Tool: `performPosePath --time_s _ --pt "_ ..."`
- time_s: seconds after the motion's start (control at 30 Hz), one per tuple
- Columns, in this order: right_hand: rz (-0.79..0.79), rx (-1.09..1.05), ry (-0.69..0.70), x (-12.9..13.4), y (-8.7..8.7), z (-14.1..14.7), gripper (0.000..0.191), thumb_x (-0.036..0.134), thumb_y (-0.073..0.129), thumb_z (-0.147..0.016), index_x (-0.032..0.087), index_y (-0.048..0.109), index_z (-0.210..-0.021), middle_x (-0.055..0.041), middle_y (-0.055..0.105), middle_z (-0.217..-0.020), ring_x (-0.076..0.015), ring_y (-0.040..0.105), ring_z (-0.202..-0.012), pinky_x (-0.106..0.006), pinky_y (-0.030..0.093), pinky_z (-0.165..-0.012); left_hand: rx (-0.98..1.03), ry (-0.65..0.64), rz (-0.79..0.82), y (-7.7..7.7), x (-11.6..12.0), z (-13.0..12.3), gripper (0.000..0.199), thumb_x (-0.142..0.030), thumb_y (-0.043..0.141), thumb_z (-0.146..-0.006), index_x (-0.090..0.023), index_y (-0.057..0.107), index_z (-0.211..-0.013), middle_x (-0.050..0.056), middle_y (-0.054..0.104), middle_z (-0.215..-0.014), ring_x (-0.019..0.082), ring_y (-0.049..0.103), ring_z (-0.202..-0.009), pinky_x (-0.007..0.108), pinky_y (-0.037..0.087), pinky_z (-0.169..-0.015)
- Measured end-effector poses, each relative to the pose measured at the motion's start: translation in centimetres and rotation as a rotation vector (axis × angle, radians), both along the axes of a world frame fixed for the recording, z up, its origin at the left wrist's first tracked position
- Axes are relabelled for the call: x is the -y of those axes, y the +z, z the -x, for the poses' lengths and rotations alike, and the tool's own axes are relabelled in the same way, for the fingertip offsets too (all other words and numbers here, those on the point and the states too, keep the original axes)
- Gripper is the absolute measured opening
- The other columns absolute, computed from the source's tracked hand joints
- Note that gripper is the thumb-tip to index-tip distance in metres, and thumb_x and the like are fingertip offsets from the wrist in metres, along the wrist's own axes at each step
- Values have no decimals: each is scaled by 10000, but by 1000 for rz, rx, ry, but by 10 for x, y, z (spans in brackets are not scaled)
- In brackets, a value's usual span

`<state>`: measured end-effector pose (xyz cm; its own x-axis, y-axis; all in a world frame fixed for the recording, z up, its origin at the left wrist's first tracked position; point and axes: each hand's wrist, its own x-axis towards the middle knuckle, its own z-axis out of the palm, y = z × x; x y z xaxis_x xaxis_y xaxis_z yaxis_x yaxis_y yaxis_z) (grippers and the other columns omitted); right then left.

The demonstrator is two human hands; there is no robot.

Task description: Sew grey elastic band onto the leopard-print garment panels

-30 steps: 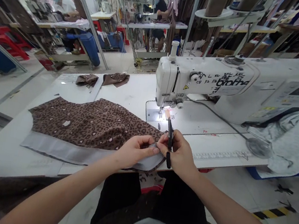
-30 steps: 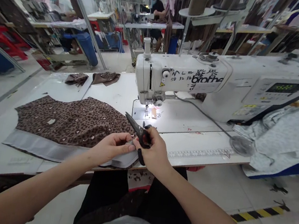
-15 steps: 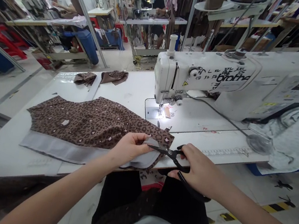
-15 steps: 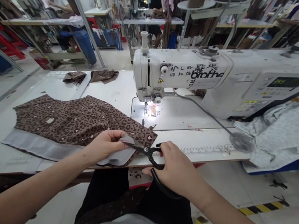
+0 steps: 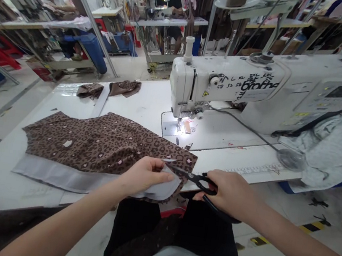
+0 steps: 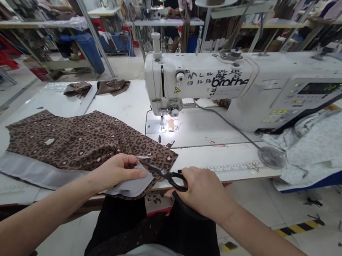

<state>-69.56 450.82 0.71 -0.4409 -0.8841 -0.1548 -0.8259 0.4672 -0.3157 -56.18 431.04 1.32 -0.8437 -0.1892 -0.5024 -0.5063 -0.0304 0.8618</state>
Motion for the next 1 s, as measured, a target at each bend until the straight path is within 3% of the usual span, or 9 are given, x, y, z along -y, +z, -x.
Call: performPosePath --time_s 0.17,0.27,0.33,0.4,0.47,0.6,0.73,0.83,1.0 --pt "-10 -14 -240 -15 -15 65 381 555 573 -719 196 468 -648 -23 575 -648 -178 532 -580 -256 336 -487 -99 -89 -69 6 27 -11 318 -296 623 -752 -166 605 -1041 59 637 -931 152 578 -795 237 448 -689" --pt "5 -198 -339 -26 -22 105 355 493 587 -726 143 560 -780 -123 606 -801 -240 567 -728 -311 404 -592 -192 -83 -33 3 35 -14 308 -224 624 -752 -177 588 -1054 34 614 -911 117 545 -768 210 434 -688" --pt "91 -339 -343 -29 -21 110 367 428 560 -770 82 593 -886 -191 598 -887 -289 557 -861 -357 416 -703 -232 -84 17 -1 35 -13 299 -205 621 -755 -178 585 -1050 16 596 -849 94 514 -704 183 418 -636" --pt "282 -370 -287 -23 -15 92 317 350 523 -811 69 605 -934 -195 597 -928 -294 538 -936 -380 405 -793 -262 -69 66 -5 32 -12 304 -198 625 -753 -178 585 -1053 6 579 -798 84 487 -660 170 404 -597" --pt "469 -184 -201 -8 -11 57 232 314 508 -829 125 620 -905 -134 614 -905 -253 553 -896 -359 430 -771 -291 -69 75 -8 30 -11 317 -193 625 -755 -186 584 -1069 11 582 -811 83 486 -663 167 404 -598" --pt "537 557 -149 33 -18 -17 251 436 611 -763 192 611 -824 -36 624 -782 -177 573 -685 -276 450 -554 -356 -98 9 -9 31 -12 300 -207 599 -785 -203 590 -1086 48 605 -957 105 535 -764 186 429 -685" --pt "627 1184 -181 56 -32 -46 266 415 625 -750 172 531 -697 20 563 -622 -122 543 -570 -241 443 -531 -383 -79 58 -6 33 -16 292 -233 611 -767 -185 593 -1054 68 608 -987 159 564 -847 239 448 -741" --pt "695 1338 -228 58 -34 -48 285 382 663 -720 173 474 -682 57 512 -552 -87 507 -499 -202 414 -487 -372 -71 305 -8 29 -17 255 -200 583 -749 -179 594 -1003 51 622 -903 157 569 -778 241 447 -688" --pt "691 1393 -276 53 -34 -49 320 391 706 -673 176 469 -685 61 530 -500 -85 498 -451 -189 394 -442 -461 -212 1037 -16 23 -9 453 -121 548 -596 -188 598 -1041 32 614 -743 178 543 -680 271 409 -654"
